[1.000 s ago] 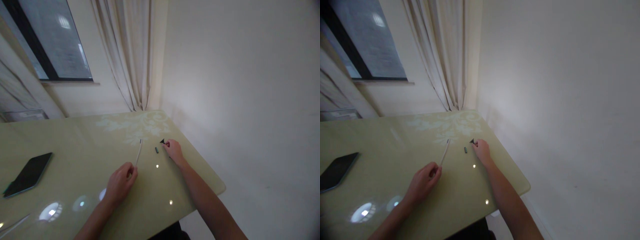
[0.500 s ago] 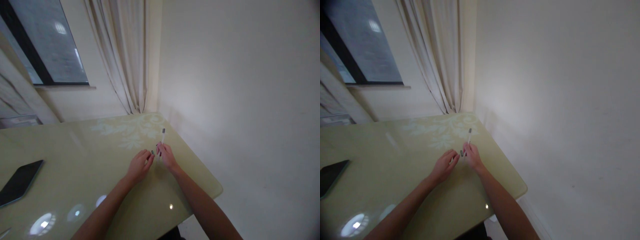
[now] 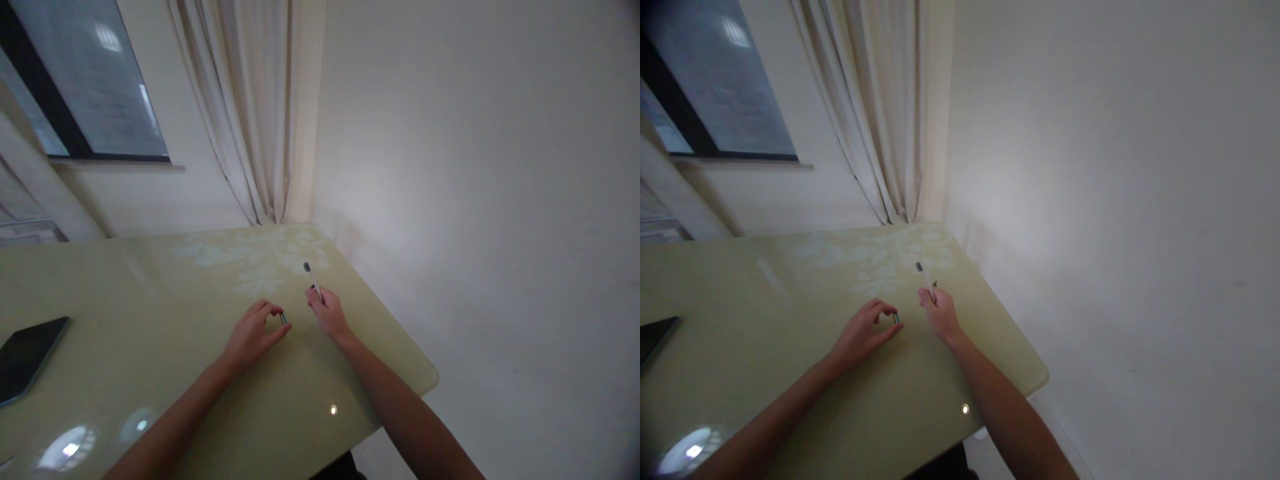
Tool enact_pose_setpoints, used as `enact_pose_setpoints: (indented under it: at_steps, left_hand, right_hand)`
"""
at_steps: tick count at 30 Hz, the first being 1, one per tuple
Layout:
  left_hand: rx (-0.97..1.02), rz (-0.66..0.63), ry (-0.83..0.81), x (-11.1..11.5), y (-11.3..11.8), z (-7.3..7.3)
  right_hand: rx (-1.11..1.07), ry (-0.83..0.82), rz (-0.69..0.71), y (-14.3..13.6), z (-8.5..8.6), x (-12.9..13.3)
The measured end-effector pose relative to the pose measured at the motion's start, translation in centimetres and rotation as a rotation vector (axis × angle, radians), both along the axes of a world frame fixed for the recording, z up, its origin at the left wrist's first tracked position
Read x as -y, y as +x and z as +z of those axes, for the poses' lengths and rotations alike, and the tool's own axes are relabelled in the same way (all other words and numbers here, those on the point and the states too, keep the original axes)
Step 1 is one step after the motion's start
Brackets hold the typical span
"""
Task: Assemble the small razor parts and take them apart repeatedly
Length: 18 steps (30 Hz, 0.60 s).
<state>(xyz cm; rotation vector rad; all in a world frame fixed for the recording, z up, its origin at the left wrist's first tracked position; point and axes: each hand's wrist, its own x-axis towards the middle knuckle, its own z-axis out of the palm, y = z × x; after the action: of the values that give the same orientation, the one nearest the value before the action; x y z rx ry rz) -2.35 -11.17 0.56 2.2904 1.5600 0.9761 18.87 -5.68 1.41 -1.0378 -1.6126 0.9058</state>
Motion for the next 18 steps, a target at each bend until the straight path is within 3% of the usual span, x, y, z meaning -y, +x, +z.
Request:
enact_pose_setpoints:
  at_steps: [3, 6, 12, 18]
  left_hand:
    - [-0.014, 0.004, 0.158, 3.1, -3.3, 0.1]
    - [-0.018, 0.038, 0.297, 4.6, -5.3, 0.2]
    - [-0.003, 0.065, 0.416, 4.1, -5.6, 0.8]
    - [0.005, 0.065, 0.423, 4.4, -5.2, 1.0]
  right_hand:
    - [0.123, 0.01, 0.133, -1.7, -0.2, 1.9]
    - [0.13, -0.023, 0.29, -4.5, -0.3, 3.3]
    - [-0.02, -0.169, 0.413, -8.7, -0.5, 3.2]
    - [-0.21, -0.292, 0.425, -8.4, -1.8, 3.4]
